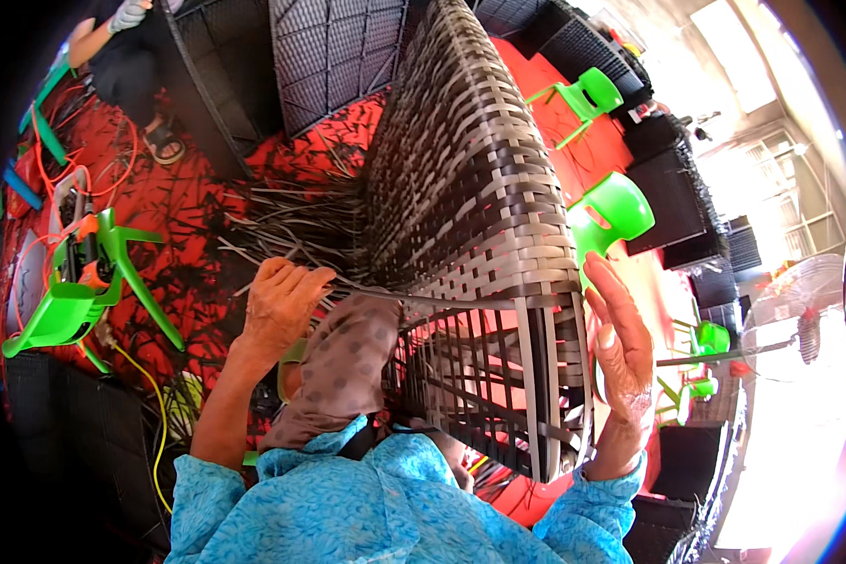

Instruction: The person weaves wicker strips into a furniture frame by hand, interlacing the strips through the grid and pressing the woven edges into place.

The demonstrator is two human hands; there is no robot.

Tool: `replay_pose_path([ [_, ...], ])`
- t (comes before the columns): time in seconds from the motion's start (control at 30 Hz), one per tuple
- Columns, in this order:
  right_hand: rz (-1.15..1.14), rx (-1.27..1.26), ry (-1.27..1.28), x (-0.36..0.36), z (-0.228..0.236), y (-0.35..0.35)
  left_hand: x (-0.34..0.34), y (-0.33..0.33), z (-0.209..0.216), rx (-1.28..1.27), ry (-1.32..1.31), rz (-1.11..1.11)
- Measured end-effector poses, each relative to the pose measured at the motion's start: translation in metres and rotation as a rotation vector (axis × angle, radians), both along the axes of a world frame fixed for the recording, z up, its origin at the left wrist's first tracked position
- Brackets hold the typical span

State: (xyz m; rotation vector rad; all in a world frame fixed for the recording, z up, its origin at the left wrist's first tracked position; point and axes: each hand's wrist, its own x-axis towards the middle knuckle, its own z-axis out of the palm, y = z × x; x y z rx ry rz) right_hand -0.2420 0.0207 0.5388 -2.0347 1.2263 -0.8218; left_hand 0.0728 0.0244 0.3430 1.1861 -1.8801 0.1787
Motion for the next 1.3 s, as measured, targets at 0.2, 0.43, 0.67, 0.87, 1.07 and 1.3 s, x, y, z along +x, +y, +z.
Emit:
replay_pose_path([
  [0.2,0.021,-0.148,0.218,0.008,0.014,0.006,-0.004,0.003,-0.008,0.027,0.046,-0.01],
  [0.43,-0.071,-0.294,0.427,0.002,0.042,-0.007,0.055,0.013,-0.052,0.096,-0.092,0.093],
  [0.67,0.152,-0.038,0.145,0.071,0.065,-0.044,0.085,0.019,0.029,-0.129,-0.045,0.371],
  [0.87,0.405,0.573,0.137,0.151,0.044,-0.067,0.001,0.017,0.127,-0.526,0.064,-0.024],
  [1.07,0.614,0.731,0.236,0.173,0.026,-0.06,-0.079,0.005,0.106,-0.723,0.123,-0.325],
  [1.3,0.326,0.836,-0.371,0.164,0.056,-0.067,-0.099,0.021,0.083,-0.61,0.045,-0.538],
])
